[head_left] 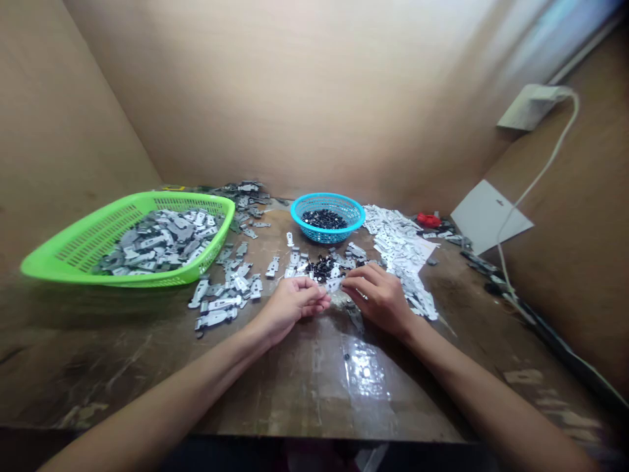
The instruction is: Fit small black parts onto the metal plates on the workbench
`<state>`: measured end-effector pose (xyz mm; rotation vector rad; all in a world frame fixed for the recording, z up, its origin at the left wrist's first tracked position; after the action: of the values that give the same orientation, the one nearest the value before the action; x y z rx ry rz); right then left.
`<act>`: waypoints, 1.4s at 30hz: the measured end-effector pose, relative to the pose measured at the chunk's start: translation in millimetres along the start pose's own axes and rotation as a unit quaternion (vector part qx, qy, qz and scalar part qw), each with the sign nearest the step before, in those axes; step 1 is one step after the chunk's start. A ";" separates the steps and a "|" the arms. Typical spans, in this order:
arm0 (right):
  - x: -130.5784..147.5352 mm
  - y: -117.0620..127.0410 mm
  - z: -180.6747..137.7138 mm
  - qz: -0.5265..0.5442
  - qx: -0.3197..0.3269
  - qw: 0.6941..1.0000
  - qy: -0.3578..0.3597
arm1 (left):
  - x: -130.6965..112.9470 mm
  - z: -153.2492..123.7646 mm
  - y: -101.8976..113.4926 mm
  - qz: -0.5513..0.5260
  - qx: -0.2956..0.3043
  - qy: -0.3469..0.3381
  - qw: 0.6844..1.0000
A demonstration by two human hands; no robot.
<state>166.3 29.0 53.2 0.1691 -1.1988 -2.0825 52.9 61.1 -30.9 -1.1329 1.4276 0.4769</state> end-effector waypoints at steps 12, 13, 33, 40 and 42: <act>-2.9 8.1 1.4 0.047 -0.034 0.998 -0.023 | 0.7 1.1 7.6 0.026 -0.019 0.004 0.999; -3.5 7.8 1.5 0.050 -0.033 0.998 -0.024 | 0.6 0.9 7.8 0.029 -0.021 0.004 0.999; -166.1 48.9 -37.8 0.470 -0.288 0.745 -0.377 | 5.0 1.4 11.3 0.064 -0.035 0.068 0.995; -161.7 40.2 -33.5 0.286 -0.160 0.873 -0.360 | -3.5 5.4 28.5 0.008 -0.096 0.034 0.995; -134.2 32.7 -18.6 0.161 -0.086 0.941 -0.285 | -5.6 6.4 31.3 0.001 -0.102 0.026 0.994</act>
<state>290.0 91.5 38.4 -0.7125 -1.2495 -1.9795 29.0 82.3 -37.2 -1.3155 1.4480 0.6098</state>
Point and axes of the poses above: each hand's wrist, its own z-axis towards the middle knuckle, its own y-axis out of the back of the hand, x = y × z, the point moved 10 cm from there along z, towards the middle knuckle, and after that the axes turned 3 degrees about z, right-handed, at the moved point
